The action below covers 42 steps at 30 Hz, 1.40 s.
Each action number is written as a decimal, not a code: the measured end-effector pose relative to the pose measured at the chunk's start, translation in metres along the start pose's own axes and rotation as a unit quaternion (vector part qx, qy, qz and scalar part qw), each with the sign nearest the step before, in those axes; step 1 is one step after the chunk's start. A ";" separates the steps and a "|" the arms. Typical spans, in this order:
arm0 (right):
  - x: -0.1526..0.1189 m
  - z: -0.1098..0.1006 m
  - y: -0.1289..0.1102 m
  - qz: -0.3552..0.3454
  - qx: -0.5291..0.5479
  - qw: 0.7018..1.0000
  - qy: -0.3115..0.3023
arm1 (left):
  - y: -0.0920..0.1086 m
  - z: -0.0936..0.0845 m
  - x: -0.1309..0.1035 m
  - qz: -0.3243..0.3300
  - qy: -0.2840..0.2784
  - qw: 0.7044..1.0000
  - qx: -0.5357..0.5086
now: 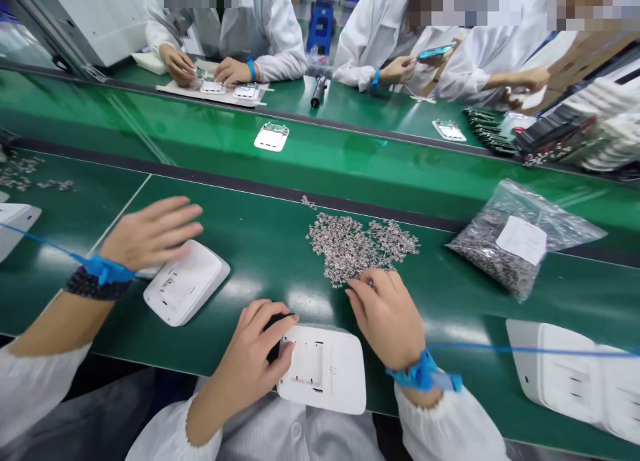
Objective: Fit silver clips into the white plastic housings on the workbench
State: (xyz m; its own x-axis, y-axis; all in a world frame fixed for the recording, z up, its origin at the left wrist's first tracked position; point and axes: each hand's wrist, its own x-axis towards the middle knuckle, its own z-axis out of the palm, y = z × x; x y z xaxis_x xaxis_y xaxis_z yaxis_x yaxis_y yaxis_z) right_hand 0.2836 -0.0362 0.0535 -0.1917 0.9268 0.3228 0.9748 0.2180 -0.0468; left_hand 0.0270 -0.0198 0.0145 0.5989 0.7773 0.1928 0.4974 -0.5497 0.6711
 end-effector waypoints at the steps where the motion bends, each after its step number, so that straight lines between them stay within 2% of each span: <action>1: 0.002 0.007 0.010 -0.016 -0.008 1.000 -0.017 | 0.000 0.000 -0.001 -0.003 0.004 1.000 -0.005; 3: 0.002 0.019 0.022 -0.034 -0.013 0.999 -0.028 | 0.001 0.000 -0.002 -0.017 0.020 1.000 -0.012; 7: -0.007 0.028 0.025 -0.024 -0.014 0.999 -0.015 | 0.001 0.001 -0.005 -0.033 0.056 0.998 -0.016; 17: -0.025 0.025 0.022 0.041 0.038 0.998 0.005 | -0.007 0.007 -0.005 0.004 0.076 0.997 -0.004; 21: -0.028 0.029 0.021 0.042 0.045 0.998 -0.010 | -0.008 0.008 -0.005 0.008 0.081 0.997 -0.004; 24: -0.025 0.023 0.019 0.030 0.056 0.998 -0.004 | -0.006 0.008 -0.004 0.004 0.084 0.996 -0.004; 28: -0.016 -0.005 -0.007 0.003 0.112 0.993 0.037 | -0.003 0.008 -0.001 -0.008 0.077 0.997 -0.005; 32: -0.004 -0.025 -0.053 -0.077 0.116 0.990 -0.033 | -0.001 0.008 0.000 -0.020 0.063 0.998 -0.017; 36: 0.002 -0.016 -0.077 -0.160 0.061 0.982 -0.074 | -0.002 0.009 -0.002 -0.026 0.067 0.997 -0.031; 42: 0.005 -0.009 -0.075 -0.207 0.001 0.974 -0.096 | -0.001 0.008 -0.003 -0.029 0.059 0.998 -0.024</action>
State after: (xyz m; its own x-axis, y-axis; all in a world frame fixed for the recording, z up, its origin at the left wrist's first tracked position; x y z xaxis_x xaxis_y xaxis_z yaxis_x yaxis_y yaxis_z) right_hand 0.2104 -0.0510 0.0676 -0.5857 0.7996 0.1325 0.8096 0.5850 0.0485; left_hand 0.0294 -0.0239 0.0076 0.4908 0.8393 0.2337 0.4965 -0.4899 0.7166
